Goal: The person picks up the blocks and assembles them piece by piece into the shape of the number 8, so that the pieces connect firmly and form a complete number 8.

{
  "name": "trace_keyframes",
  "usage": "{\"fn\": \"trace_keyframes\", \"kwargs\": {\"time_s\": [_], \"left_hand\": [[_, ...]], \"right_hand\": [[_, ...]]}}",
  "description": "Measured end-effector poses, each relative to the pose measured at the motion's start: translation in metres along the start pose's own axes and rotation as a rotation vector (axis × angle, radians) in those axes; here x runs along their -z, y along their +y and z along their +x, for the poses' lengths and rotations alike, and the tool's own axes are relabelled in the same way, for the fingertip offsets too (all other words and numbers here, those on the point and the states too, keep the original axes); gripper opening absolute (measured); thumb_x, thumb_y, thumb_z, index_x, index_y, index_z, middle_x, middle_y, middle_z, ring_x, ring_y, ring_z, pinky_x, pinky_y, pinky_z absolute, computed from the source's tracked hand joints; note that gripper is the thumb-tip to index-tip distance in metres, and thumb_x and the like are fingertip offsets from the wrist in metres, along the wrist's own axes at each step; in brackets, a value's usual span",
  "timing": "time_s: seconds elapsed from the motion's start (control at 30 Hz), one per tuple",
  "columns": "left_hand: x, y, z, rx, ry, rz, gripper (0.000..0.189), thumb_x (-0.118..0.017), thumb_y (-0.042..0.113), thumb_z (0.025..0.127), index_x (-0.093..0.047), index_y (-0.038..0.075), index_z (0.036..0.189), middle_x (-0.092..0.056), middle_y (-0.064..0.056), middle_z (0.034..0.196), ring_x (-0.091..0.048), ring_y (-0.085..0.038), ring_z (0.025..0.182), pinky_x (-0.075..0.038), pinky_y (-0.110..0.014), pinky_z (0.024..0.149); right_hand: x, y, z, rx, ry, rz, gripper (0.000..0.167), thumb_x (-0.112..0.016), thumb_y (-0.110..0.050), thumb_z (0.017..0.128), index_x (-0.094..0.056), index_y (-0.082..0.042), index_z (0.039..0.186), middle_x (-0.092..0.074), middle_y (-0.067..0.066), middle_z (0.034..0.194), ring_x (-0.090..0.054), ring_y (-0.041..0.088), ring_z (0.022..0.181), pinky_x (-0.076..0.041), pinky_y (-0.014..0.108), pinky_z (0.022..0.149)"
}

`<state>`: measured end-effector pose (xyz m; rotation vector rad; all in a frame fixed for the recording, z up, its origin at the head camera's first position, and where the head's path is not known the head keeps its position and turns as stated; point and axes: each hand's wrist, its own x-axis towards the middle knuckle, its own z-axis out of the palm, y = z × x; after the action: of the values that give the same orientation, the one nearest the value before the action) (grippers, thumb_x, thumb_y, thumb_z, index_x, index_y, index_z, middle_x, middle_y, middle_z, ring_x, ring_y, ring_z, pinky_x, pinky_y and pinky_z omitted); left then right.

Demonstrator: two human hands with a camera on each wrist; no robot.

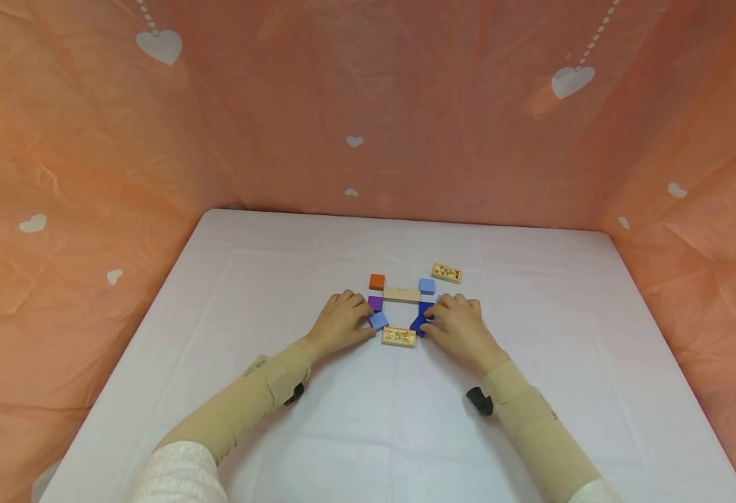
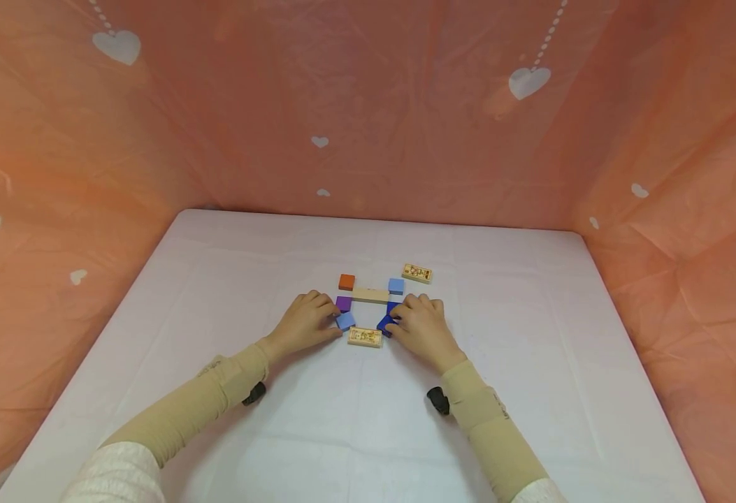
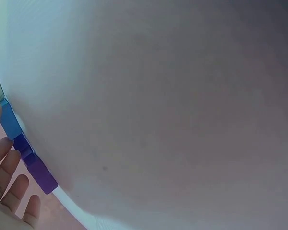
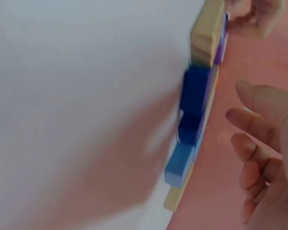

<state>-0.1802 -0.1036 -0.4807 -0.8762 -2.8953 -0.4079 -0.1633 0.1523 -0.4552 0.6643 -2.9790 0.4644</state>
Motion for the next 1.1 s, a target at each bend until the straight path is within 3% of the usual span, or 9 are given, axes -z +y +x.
{"fn": "trace_keyframes", "kwargs": {"time_s": [0.5,0.77,1.1], "left_hand": [[0.001,0.001,0.0,-0.002,0.017,-0.011,0.035,-0.07,0.041,0.079,-0.068,0.014,0.101,-0.063,-0.001,0.1,-0.052,-0.019,0.098,-0.042,-0.039,0.092],[0.0,0.001,-0.001,0.0,0.009,-0.013,0.037,-0.071,0.042,0.078,-0.067,0.014,0.101,-0.063,-0.001,0.1,-0.052,-0.019,0.098,-0.042,-0.039,0.092],[-0.001,0.002,0.0,-0.003,0.012,-0.001,0.043,-0.07,0.043,0.078,-0.065,0.012,0.108,-0.064,-0.003,0.102,-0.053,-0.02,0.099,-0.042,-0.039,0.091]], "right_hand": [[0.028,0.024,0.013,-0.125,0.035,0.039,0.03,-0.064,-0.032,0.086,-0.067,-0.009,0.104,-0.058,0.009,0.101,-0.048,0.028,0.092,-0.029,0.048,0.085],[0.031,0.037,0.021,-0.173,-0.006,0.029,0.035,-0.063,-0.033,0.086,-0.066,-0.007,0.108,-0.059,0.013,0.104,-0.048,0.03,0.097,-0.03,0.047,0.086],[0.026,0.047,0.023,-0.156,-0.087,0.041,0.033,-0.065,-0.031,0.084,-0.066,-0.008,0.108,-0.06,0.012,0.099,-0.047,0.029,0.093,-0.03,0.046,0.083]]}}
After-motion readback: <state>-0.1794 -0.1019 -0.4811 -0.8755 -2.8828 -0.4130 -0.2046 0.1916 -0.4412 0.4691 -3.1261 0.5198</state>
